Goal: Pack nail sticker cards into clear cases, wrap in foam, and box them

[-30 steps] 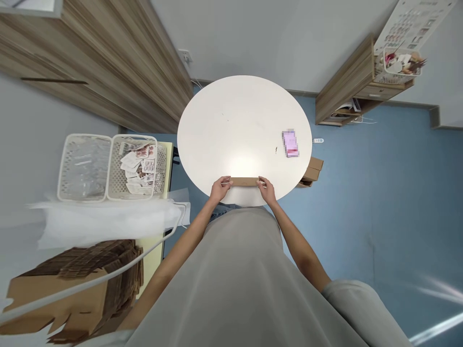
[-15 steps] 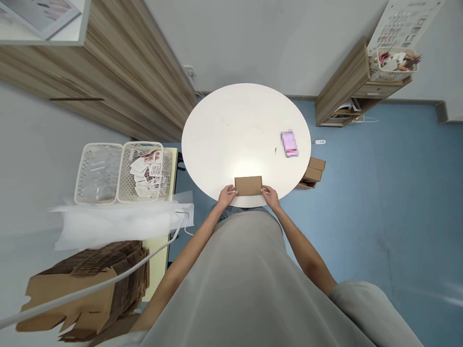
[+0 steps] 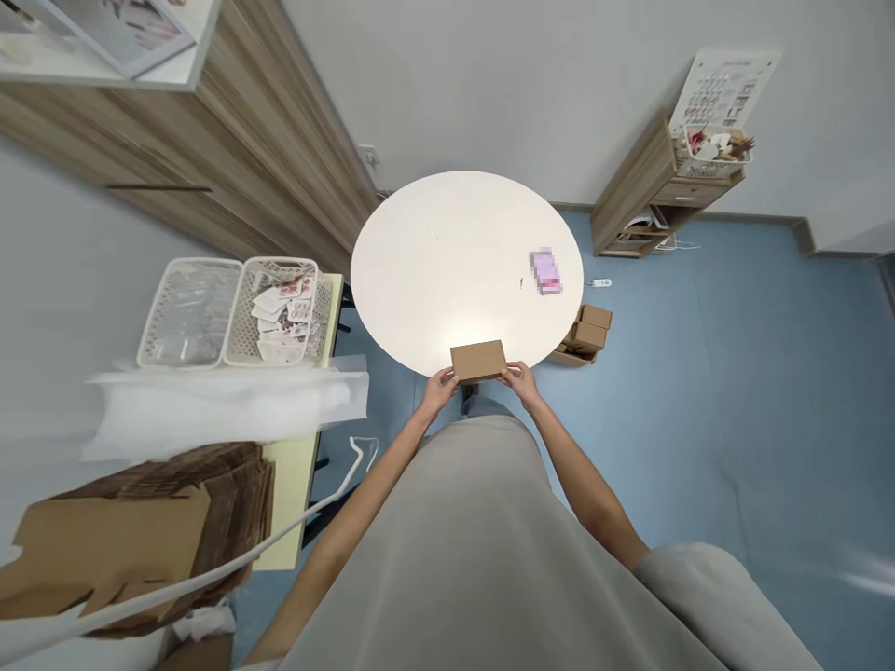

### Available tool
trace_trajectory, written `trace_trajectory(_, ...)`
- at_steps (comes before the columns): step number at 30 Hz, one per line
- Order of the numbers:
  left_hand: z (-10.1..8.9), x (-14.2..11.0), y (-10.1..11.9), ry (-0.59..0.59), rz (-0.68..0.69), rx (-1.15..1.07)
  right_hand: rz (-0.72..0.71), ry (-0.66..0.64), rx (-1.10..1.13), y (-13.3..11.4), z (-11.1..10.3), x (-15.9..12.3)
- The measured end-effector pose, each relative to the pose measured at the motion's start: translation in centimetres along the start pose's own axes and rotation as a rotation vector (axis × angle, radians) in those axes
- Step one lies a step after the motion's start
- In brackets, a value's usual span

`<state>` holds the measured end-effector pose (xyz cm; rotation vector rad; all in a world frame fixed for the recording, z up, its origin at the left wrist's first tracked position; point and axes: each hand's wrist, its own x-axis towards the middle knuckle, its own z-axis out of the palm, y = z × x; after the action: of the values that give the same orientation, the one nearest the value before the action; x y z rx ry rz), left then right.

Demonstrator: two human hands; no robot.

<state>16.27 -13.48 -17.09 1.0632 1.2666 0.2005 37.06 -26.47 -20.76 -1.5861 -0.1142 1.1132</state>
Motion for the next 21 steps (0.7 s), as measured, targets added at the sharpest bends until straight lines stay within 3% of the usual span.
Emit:
trace_trajectory(6,3.6,-3.6,-4.8,0.006,0.100,-0.054,-0.050,0.032,0.015,1.0,-5.1,-5.8)
trace_trajectory(10,6.2,-5.4,-6.6,-0.051,0.152,-0.038,-0.037,0.099,0.027,2.2,-8.9,-9.9)
trace_trajectory(15,8.8,-6.6,-6.7,-0.128,0.190,0.018,-0.009,0.186,0.070,3.2,-12.3,-13.2)
trace_trajectory(21,11.9,-7.2,-5.4,-0.229,0.154,0.139,-0.017,0.284,0.139,3.6,-15.3,-13.8)
